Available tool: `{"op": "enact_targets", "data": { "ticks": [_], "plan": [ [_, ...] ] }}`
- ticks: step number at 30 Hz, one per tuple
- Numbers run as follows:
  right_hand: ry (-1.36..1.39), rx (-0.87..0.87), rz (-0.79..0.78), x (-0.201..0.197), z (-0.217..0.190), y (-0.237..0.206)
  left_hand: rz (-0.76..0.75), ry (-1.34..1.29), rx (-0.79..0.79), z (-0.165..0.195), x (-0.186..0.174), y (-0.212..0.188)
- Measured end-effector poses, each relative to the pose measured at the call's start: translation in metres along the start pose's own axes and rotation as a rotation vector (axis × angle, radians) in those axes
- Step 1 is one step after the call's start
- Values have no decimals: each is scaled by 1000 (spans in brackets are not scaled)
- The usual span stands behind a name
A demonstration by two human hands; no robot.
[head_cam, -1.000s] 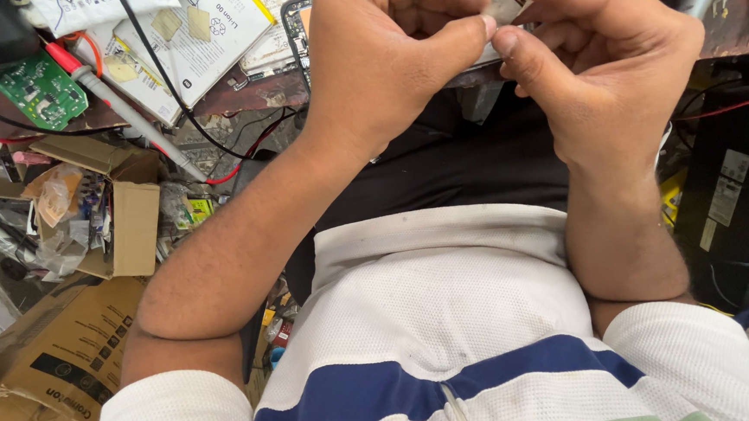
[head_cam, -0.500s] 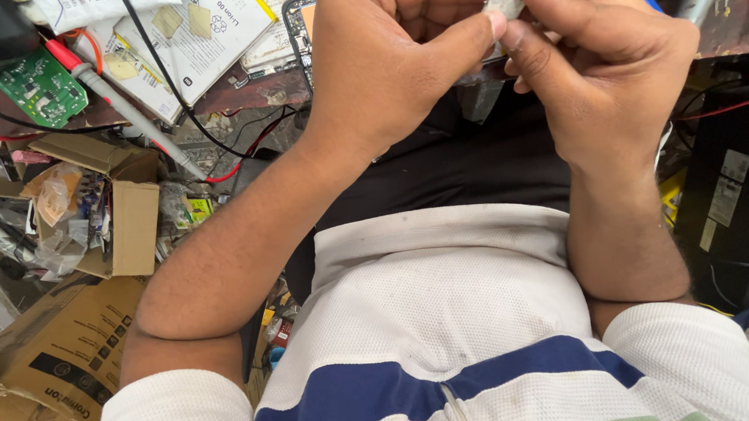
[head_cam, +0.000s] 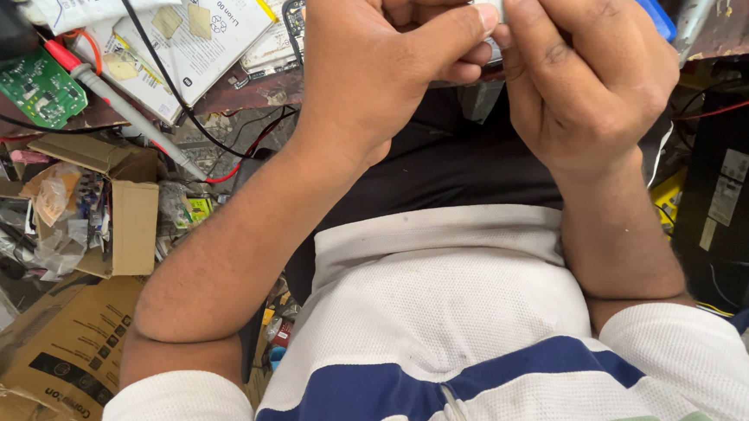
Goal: The person repairs a disassembled smartphone, first manipulating a small component near its opened body, then using pliers on a flex cable part at the workbench. They cut and apply tape to the phone, press a piece of tape into place, and wipe the device with a small cloth or tissue.
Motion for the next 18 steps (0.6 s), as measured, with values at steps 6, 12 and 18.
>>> {"op": "enact_targets", "data": {
  "ticks": [6, 12, 18],
  "plan": [
    [-35, 79, -54, -21, 10, -14, 14, 254, 32, 14, -9, -2],
    [-254, 638, -34, -71, 36, -51, 25, 780, 360, 28, -14, -5],
    [-161, 596, -107, -74, 58, -65, 104, 1012, 608, 36, 3, -15]
  ]
}}
Point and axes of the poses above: each hand's wrist, its own y-axis towards the middle knuckle, its own x-axis out of the palm, z = x × y, the point moved 1 cm from there along y, towards the middle knuckle, and after that the axes turned 3 degrees about z, right-handed, at the moved point
